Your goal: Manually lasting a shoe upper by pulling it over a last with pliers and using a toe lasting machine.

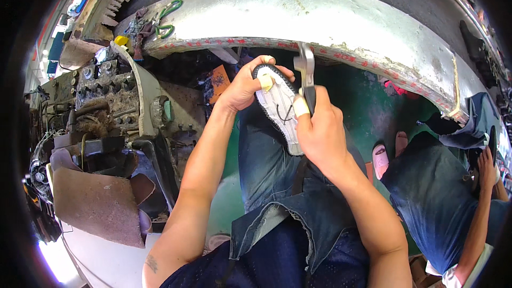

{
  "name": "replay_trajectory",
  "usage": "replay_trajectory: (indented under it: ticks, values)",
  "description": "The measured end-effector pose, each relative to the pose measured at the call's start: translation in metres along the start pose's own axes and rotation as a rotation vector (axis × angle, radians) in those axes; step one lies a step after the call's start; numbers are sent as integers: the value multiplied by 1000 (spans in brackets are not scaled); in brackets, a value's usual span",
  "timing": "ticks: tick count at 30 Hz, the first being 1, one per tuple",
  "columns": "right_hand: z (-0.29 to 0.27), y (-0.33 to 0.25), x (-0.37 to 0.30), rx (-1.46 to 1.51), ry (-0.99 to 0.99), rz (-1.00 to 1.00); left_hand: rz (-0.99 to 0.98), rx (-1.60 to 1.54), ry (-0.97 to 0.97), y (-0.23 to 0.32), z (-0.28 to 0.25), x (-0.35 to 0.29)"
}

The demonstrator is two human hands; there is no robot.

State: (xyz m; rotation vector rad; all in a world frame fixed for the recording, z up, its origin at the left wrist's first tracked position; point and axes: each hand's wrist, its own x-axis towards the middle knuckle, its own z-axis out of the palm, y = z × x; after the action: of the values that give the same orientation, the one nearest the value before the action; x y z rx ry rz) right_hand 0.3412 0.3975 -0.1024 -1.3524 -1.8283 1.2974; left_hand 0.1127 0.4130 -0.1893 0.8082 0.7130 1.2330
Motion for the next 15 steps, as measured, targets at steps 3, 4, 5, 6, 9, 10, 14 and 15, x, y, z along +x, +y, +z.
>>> replay_trajectory:
  ticks: [3,4,5,6,9,10,14,15]
  values:
    - [14,-3,-2,-325,7,-78,-11,-14,-11,-7,-6,-3]
    - [21,12,3,-408,-97,-51,-18,35,45,-14,-12,-2]
    - [27,11,12,-488,-203,-30,-20,89,106,-12,-14,0]
    - [23,10,15,-448,-216,-52,-10,83,104,-13,-15,-5]
    - [11,-23,3,-130,24,-159,15,-58,-3,-6,-1,-2]
    - [19,-10,-4,-203,60,-183,76,-56,-23,-13,3,-11]
    - [26,16,27,-396,-142,-84,75,-20,202,-32,-7,5]
    - [17,-9,21,-287,-136,-77,85,-53,175,-25,-5,-3]
